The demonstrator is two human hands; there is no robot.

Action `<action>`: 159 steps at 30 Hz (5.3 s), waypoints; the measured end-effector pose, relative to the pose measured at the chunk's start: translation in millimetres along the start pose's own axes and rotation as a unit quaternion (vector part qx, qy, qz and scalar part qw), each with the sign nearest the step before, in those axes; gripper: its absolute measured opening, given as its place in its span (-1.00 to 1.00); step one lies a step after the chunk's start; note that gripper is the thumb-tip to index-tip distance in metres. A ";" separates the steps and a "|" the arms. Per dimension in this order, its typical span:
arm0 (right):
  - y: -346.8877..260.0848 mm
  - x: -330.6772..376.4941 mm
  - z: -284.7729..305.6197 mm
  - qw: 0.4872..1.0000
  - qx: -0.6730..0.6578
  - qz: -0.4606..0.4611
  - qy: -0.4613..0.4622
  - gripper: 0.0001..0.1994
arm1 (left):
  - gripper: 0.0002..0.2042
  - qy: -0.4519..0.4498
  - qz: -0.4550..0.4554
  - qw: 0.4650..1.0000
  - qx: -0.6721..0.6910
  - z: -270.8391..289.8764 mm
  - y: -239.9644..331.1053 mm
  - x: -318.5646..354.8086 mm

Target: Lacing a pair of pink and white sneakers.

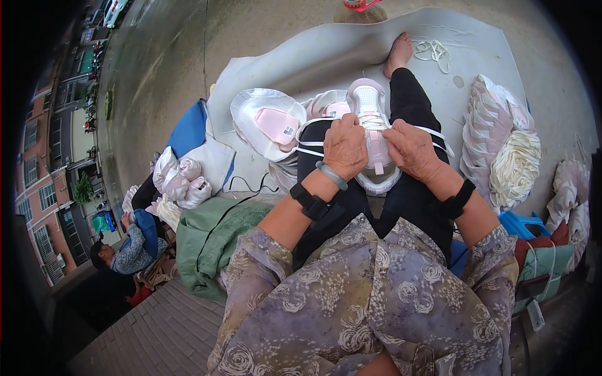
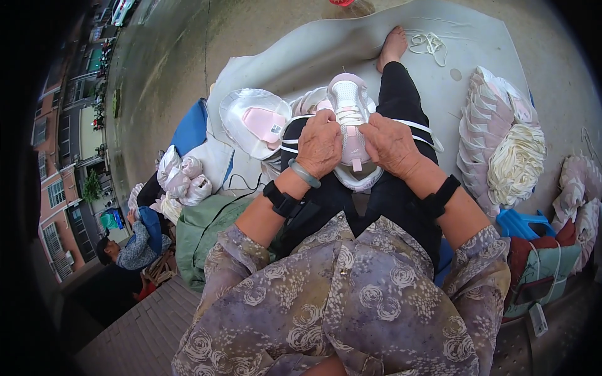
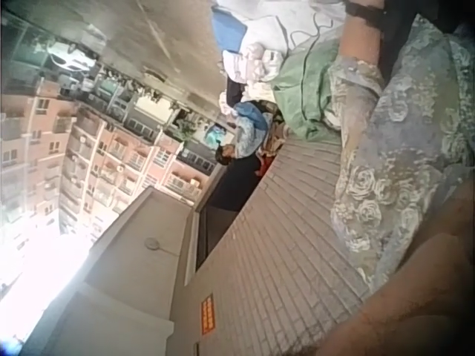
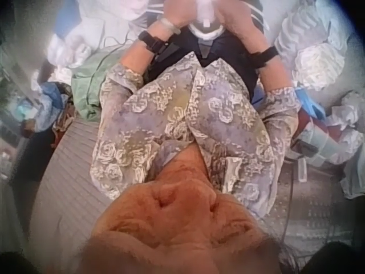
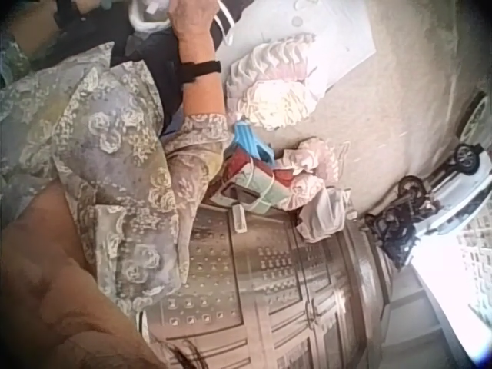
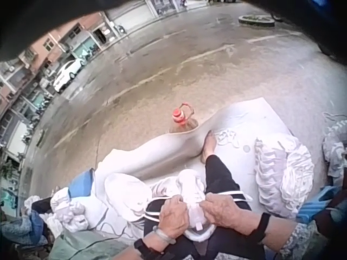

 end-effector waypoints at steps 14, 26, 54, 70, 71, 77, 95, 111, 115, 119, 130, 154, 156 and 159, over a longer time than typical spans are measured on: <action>4.7 -3.9 -16.9 0.996 0.072 -0.043 -0.012 -0.84 | -0.93 -0.059 -0.069 0.995 0.034 -6.6 6.0 -15.0; 5.9 -3.6 -18.9 0.995 0.081 -0.057 -0.020 -0.87 | -0.93 -0.023 -0.089 0.993 0.073 -9.0 1.7 -12.1; 6.1 -13.7 -12.0 0.998 -0.002 -0.032 -0.054 -0.84 | -0.84 -0.019 -0.038 0.998 0.041 10.3 -9.0 0.1; 133.7 96.1 67.4 0.950 0.192 -0.190 -0.157 -0.91 | -0.78 -0.131 0.099 0.938 0.304 32.4 -43.1 -2.5; 110.9 82.8 66.4 0.972 0.170 -0.131 -0.096 -0.90 | -0.80 -0.123 0.093 0.928 0.339 34.2 -38.6 -5.5; 20.0 8.8 13.5 0.996 0.077 0.006 -0.041 -0.87 | -0.80 -0.152 0.106 0.943 0.275 30.9 -31.0 -12.2; 101.7 66.3 58.8 0.987 0.117 -0.111 -0.022 -0.93 | -0.75 -0.061 0.126 0.984 0.109 3.4 -35.9 7.2; 21.7 17.8 -29.6 0.870 -0.430 -0.192 -0.147 -0.91 | -0.77 -0.106 -0.003 0.991 0.083 -7.7 -21.9 28.5; 2.8 17.8 -27.9 0.916 -0.330 -0.136 -0.185 -0.93 | -0.77 -0.095 -0.009 0.993 0.075 -8.8 -23.3 20.4; -24.5 9.5 6.3 0.984 -0.172 0.025 -0.043 -0.89 | -0.80 -0.048 -0.023 0.995 0.086 2.8 -15.4 15.6; -1.9 10.3 -8.3 0.996 -0.064 -0.021 -0.051 -0.86 | -0.92 -0.046 -0.318 0.920 -0.223 -30.5 60.6 39.9; -9.1 -1.5 -0.3 0.997 -0.007 -0.063 0.032 -0.91 | -0.91 -0.072 -0.321 0.934 -0.137 -13.5 54.4 51.4; -8.1 -0.3 -4.5 0.997 0.023 -0.069 0.024 -0.88 | -0.91 -0.075 -0.318 0.936 -0.132 -13.9 53.6 51.0; -6.6 1.5 -5.9 0.996 0.015 -0.074 0.043 -0.91 | -0.90 -0.075 -0.318 0.936 -0.129 -13.8 52.5 51.1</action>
Point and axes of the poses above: each hand's wrist, its own x-axis away from the middle knuckle, its own z-axis out of the back of the hand, y = z × x, the point moved 10 cm from there along -x, towards the middle knuckle, and after that the axes turned 12 degrees about x, right-handed, at the moved point
